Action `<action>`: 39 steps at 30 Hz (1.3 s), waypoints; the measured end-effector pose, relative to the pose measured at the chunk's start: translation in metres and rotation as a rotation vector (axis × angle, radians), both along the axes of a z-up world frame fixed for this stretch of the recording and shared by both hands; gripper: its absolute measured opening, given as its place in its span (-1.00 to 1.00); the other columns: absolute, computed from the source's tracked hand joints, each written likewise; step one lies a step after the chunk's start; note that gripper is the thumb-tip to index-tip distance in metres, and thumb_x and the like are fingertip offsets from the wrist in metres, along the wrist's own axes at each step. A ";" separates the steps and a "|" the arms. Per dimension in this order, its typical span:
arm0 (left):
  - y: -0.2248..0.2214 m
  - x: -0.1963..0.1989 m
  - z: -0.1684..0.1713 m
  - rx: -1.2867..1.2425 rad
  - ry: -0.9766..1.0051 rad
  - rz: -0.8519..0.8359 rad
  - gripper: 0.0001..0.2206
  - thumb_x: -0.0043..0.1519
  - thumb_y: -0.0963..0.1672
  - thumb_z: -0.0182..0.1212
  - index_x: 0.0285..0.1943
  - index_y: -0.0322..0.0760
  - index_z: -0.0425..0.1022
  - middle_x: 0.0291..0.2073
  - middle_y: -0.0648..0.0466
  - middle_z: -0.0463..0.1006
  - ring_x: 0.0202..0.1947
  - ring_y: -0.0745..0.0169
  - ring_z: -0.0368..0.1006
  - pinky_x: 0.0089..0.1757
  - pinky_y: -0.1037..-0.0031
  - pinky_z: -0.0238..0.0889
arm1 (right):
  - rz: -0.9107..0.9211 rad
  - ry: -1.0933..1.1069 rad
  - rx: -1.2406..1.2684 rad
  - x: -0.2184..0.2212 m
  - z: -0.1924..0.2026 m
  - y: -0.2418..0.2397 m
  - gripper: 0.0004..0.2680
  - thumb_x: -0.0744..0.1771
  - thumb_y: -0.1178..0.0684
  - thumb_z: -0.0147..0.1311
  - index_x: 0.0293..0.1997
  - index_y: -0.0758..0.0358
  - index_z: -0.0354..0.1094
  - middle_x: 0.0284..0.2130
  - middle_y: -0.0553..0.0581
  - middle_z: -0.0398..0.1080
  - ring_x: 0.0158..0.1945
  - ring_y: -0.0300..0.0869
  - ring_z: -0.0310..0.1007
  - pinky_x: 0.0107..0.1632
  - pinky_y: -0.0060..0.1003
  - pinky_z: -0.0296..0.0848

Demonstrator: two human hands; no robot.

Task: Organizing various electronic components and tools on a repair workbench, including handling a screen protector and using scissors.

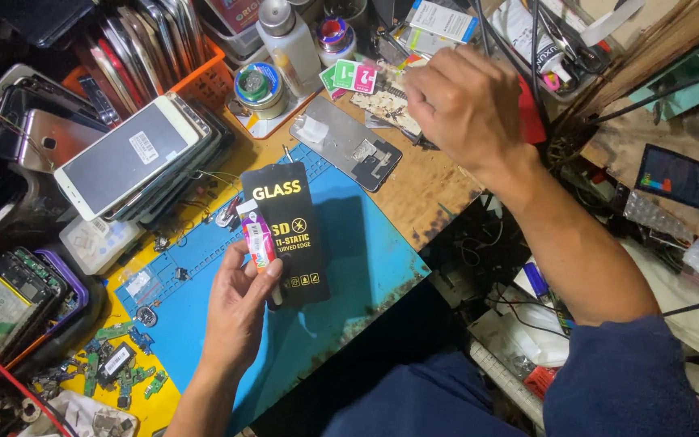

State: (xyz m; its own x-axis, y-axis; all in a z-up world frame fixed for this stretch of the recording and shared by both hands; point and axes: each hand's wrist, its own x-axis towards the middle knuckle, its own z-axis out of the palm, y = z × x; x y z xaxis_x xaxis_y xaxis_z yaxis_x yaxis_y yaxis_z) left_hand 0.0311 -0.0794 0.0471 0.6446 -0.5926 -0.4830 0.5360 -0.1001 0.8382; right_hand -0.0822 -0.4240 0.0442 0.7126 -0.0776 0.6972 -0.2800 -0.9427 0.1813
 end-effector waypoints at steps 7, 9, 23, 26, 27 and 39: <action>0.001 0.001 -0.016 -0.048 -0.021 -0.066 -0.65 0.18 -0.17 0.26 0.09 -0.29 0.27 0.03 -0.26 0.64 0.02 -0.03 0.57 -0.04 0.20 0.53 | -0.003 0.244 -0.019 0.015 -0.042 0.011 -0.89 0.28 0.01 0.42 -0.32 0.04 0.53 -0.42 -0.03 0.53 -0.43 -0.32 0.41 -0.42 -0.42 0.31; -0.003 0.001 -0.013 0.001 -0.008 -0.087 -0.58 0.15 -0.16 0.25 0.17 -0.31 0.25 0.04 -0.26 0.64 0.03 -0.04 0.56 -0.03 0.18 0.53 | -0.031 0.207 -0.006 0.019 -0.044 0.009 -0.92 0.30 0.05 0.38 -0.34 0.03 0.53 -0.48 -0.05 0.50 -0.49 -0.34 0.35 -0.46 -0.43 0.26; -0.022 0.000 -0.004 0.147 -0.147 -0.291 -0.17 0.10 -0.08 0.27 0.59 -0.16 -0.07 0.06 -0.14 0.61 -0.02 0.14 0.49 -0.05 0.33 0.44 | -0.049 0.118 0.134 0.040 -0.023 -0.043 -0.94 0.39 0.00 0.33 -0.15 0.05 0.58 -0.30 -0.02 0.57 -0.26 -0.22 0.48 -0.14 -0.22 0.38; -0.022 0.000 0.001 0.126 -0.140 -0.250 -0.22 0.12 -0.10 0.26 0.57 -0.15 0.00 0.02 -0.14 0.63 -0.05 0.14 0.52 -0.15 0.32 0.48 | -0.020 0.221 0.246 0.012 -0.028 -0.024 -0.84 0.39 -0.09 0.29 -0.05 0.11 0.56 -0.19 0.11 0.58 -0.13 -0.13 0.52 -0.02 -0.11 0.35; -0.021 0.001 0.000 0.123 -0.147 -0.213 -0.20 0.11 -0.10 0.26 0.58 -0.17 -0.01 0.05 -0.16 0.61 0.00 0.12 0.50 -0.10 0.32 0.46 | -0.087 0.257 0.307 -0.003 -0.025 -0.011 -0.85 0.40 -0.09 0.25 -0.12 0.12 0.54 -0.26 0.10 0.56 -0.25 -0.15 0.50 -0.15 -0.15 0.42; -0.033 -0.004 -0.005 -0.059 -0.224 -0.132 -0.23 0.16 -0.12 0.28 0.59 -0.14 -0.02 -0.07 -0.05 0.60 -0.27 0.33 0.41 -0.39 0.54 0.21 | -0.117 0.262 0.581 -0.057 -0.050 0.012 -0.87 0.32 -0.01 0.29 -0.13 0.10 0.53 -0.21 0.00 0.51 -0.23 -0.14 0.48 -0.25 -0.14 0.42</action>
State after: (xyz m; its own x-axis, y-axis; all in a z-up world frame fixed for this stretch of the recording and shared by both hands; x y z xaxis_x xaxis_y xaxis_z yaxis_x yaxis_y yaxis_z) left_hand 0.0275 -0.1126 0.0417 0.6465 -0.7017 -0.2995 0.3222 -0.1047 0.9409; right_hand -0.1392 -0.4119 -0.0054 0.8173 -0.4778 0.3220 -0.4030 -0.8735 -0.2732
